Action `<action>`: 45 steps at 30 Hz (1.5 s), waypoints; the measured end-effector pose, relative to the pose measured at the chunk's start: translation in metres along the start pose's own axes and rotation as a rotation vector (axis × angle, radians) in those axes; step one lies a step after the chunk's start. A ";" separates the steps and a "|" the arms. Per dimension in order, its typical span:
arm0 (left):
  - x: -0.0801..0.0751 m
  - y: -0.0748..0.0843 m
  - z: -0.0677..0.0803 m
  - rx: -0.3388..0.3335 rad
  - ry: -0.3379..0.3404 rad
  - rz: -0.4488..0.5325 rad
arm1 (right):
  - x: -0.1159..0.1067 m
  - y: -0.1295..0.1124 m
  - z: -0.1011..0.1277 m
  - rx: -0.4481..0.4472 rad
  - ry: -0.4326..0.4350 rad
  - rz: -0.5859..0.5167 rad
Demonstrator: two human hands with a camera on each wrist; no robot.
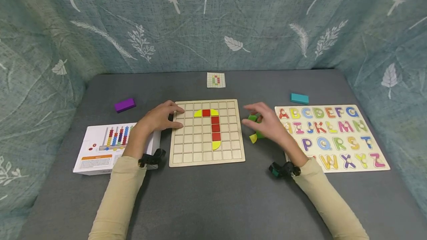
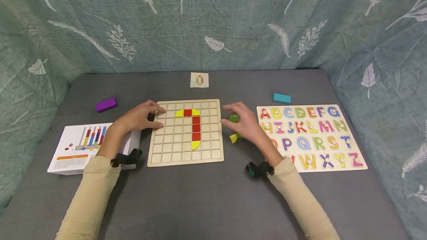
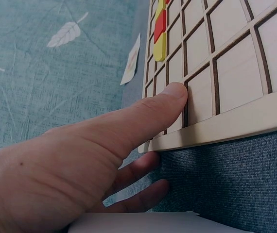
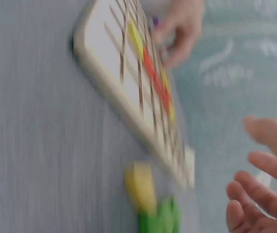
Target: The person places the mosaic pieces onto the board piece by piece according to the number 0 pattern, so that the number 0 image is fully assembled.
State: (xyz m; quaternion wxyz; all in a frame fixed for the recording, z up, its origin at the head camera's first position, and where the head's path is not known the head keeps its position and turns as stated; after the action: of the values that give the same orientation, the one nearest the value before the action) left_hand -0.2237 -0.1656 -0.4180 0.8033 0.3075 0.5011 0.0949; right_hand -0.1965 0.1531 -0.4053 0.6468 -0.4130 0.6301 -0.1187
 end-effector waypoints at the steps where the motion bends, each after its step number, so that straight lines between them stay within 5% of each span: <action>1: 0.000 0.000 0.000 0.000 -0.001 -0.003 | -0.006 0.009 0.000 0.034 0.008 -0.003; 6: 0.000 -0.001 -0.002 0.005 -0.006 -0.003 | -0.025 0.045 0.002 0.108 0.020 0.009; 14: -0.002 0.001 -0.003 -0.002 -0.001 -0.004 | -0.025 0.069 0.008 0.055 -0.051 0.110; 25: -0.002 0.002 -0.005 -0.005 0.002 -0.014 | -0.018 0.073 0.008 -0.083 -0.030 0.163; 45: -0.002 0.000 0.000 0.020 0.005 0.004 | -0.014 0.074 0.009 -0.034 -0.139 0.191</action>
State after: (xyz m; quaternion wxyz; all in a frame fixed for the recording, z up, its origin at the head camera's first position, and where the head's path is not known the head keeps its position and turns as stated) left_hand -0.2248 -0.1660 -0.4164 0.7988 0.3163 0.5033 0.0923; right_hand -0.2177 0.2130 -0.4468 0.6900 -0.3695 0.6221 -0.0170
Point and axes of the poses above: each hand's wrist, its own z-axis away from the middle knuckle, its own x-axis out of the palm, y = z × x, the point moved 6 cm from there along -z, towards the middle knuckle, and after that the axes turned 4 degrees about z, right-handed, at the moved point
